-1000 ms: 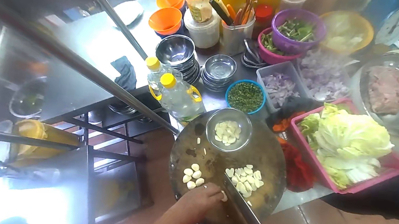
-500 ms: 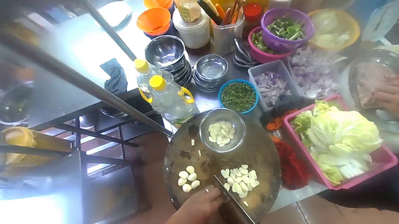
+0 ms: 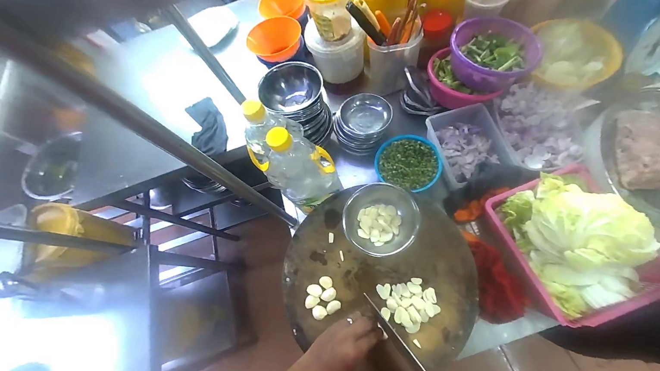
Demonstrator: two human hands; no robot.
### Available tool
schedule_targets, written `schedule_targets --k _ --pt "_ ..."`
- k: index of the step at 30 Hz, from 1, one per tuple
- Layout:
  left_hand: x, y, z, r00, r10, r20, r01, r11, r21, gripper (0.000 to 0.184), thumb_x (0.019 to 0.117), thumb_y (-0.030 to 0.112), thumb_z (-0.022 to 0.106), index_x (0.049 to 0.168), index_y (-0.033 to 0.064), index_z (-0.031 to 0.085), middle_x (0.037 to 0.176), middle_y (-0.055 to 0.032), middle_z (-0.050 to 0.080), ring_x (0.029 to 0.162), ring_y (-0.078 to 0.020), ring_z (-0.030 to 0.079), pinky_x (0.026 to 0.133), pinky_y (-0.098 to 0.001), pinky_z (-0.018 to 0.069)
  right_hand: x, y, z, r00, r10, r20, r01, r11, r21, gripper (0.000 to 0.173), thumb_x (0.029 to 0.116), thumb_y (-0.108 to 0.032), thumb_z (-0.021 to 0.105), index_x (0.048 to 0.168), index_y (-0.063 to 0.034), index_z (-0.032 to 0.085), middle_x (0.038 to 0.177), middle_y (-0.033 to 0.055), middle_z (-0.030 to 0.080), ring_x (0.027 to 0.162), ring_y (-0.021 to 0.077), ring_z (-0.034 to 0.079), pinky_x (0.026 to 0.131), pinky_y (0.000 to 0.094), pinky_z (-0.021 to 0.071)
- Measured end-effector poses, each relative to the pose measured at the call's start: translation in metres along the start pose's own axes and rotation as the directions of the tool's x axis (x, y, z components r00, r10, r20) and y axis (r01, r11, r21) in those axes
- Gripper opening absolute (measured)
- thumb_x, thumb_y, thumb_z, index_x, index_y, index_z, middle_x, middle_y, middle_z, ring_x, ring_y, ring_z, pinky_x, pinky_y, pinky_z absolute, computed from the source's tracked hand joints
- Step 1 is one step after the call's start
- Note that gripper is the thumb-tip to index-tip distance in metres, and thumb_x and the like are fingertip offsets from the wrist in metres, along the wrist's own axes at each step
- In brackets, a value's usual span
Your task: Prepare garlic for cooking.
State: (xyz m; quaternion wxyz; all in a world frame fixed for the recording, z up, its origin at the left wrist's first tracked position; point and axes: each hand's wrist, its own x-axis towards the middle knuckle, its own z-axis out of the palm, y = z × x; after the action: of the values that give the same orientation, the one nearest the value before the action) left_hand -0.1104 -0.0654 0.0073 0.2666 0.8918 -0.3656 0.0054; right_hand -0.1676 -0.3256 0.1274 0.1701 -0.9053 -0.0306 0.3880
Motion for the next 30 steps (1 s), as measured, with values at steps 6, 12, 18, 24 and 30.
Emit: schedule_targets --k 6,12,18,24,30 --pt "0.001 0.001 0.002 1.0 -0.002 -0.023 0.002 1.0 -0.004 0.021 0.0981 0.001 0.059 0.111 0.0111 0.073 0.11 -0.0062 0.07 0.107 -0.0201 0.068 0.096 -0.0339 0.0577 0.003 0.005 -0.001 0.998 0.022 0.056 -0.025 0.999 0.048 0.044 0.1119 -0.039 0.035 0.12 -0.0047 0.062 0.095 0.0202 0.073 0.091 0.0403 0.074 0.076 0.0593 0.0591" --pt "-0.002 0.002 0.005 0.998 0.011 -0.055 -0.01 1.0 0.004 0.022 0.0974 0.0 0.06 0.111 0.0115 0.073 0.111 -0.0056 0.071 0.105 -0.0193 0.069 0.094 -0.0338 0.0583 0.004 0.008 0.004 0.998 0.023 0.056 -0.026 0.999 0.046 0.045 0.1114 -0.04 0.036 0.118 -0.0056 0.063 0.093 0.0197 0.073 0.089 0.0402 0.074 0.075 0.0597 0.0592" --pt "-0.005 0.002 0.006 0.997 0.017 -0.077 -0.017 1.0 -0.002 0.023 0.0968 0.0 0.061 0.112 0.0116 0.073 0.113 -0.0056 0.072 0.108 -0.0189 0.069 0.096 -0.0348 0.0582 0.007 0.009 0.008 0.997 0.033 0.074 -0.037 0.998 0.05 0.044 0.1113 -0.042 0.035 0.119 -0.0071 0.061 0.092 0.019 0.072 0.088 0.0393 0.074 0.074 0.0588 0.0594" --pt "-0.006 -0.001 0.007 0.996 0.033 -0.084 -0.032 0.999 0.008 0.023 0.0963 -0.001 0.061 0.111 0.0111 0.074 0.112 -0.0058 0.072 0.108 -0.0194 0.069 0.096 -0.0342 0.0579 0.009 0.006 0.006 0.994 0.049 0.1 -0.056 0.996 0.072 0.044 0.1114 -0.042 0.035 0.12 -0.007 0.061 0.094 0.0191 0.073 0.09 0.0391 0.074 0.076 0.0582 0.0594" --pt "-0.008 -0.002 0.007 0.995 0.046 -0.09 -0.045 0.999 0.018 0.022 0.0959 -0.001 0.061 0.11 0.0103 0.073 0.112 -0.0068 0.072 0.109 -0.0202 0.069 0.098 -0.035 0.0576 0.012 0.01 0.01 0.997 0.015 0.072 -0.023 0.994 0.109 0.045 0.1109 -0.043 0.037 0.117 -0.0061 0.062 0.09 0.0187 0.072 0.087 0.0382 0.074 0.074 0.0569 0.0594"
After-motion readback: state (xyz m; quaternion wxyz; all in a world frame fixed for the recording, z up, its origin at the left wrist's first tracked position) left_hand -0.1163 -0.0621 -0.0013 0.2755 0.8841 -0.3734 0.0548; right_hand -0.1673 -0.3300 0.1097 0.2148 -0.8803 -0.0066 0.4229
